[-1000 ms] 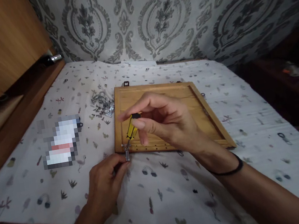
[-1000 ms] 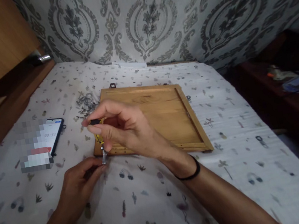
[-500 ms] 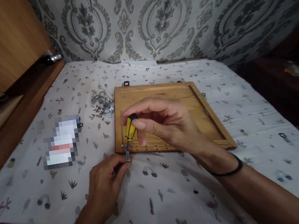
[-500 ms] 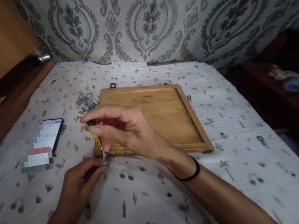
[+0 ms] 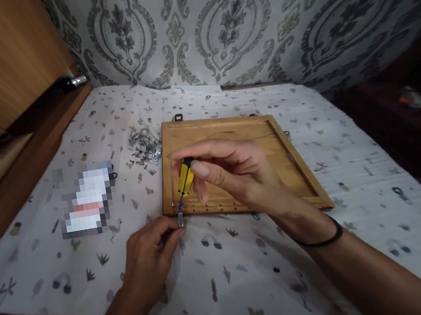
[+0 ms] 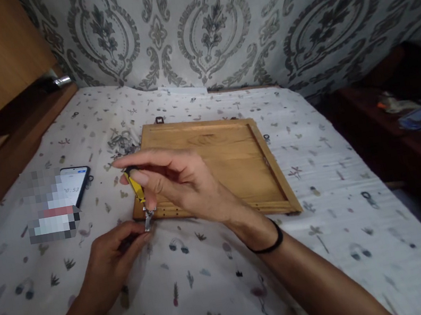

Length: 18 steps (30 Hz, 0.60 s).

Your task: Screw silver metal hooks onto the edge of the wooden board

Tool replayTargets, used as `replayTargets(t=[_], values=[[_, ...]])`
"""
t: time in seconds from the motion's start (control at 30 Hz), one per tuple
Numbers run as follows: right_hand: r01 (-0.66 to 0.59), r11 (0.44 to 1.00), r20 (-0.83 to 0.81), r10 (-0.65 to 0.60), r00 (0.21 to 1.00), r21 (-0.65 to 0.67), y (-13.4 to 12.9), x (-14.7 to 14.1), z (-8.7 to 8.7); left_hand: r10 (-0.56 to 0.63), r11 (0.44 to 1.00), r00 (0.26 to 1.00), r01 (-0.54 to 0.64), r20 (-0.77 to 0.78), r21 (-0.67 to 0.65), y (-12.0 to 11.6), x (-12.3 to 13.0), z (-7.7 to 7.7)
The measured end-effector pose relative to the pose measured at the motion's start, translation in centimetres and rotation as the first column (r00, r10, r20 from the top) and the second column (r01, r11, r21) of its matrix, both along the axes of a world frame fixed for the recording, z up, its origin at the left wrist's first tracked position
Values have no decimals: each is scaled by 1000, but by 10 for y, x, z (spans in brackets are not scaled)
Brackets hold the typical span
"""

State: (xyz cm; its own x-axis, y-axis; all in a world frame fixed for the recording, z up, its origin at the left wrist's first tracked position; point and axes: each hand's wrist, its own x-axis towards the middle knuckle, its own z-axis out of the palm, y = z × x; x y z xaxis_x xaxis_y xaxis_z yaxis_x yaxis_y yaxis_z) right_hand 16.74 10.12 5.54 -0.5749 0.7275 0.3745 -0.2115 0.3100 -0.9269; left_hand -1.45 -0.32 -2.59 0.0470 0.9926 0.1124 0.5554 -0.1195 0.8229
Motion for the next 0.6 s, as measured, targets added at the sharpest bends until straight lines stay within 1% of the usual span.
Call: replayTargets(t=[0.13, 0.33, 0.43, 0.53, 0.6], values=[[-30, 999, -79, 28, 997, -35, 1, -4, 2, 4, 1000, 1000, -4, 5, 16, 0, 0, 0], [-63, 990, -102, 51, 993, -124, 1, -8, 3, -4, 1000, 1000, 4, 24, -8, 1, 0, 2], [-76, 991, -107, 64, 992, -107, 0, -6, 4, -9, 1000, 1000, 10, 19, -8, 1, 0, 2], [-56, 997, -25, 54, 998, -62, -1, -4, 4, -7, 1000, 1000, 7, 22, -8, 1, 0, 2], [-52, 998, -1, 52, 999, -40, -1, -3, 3, -4, 1000, 1000, 5, 18, -14, 0, 0, 2]])
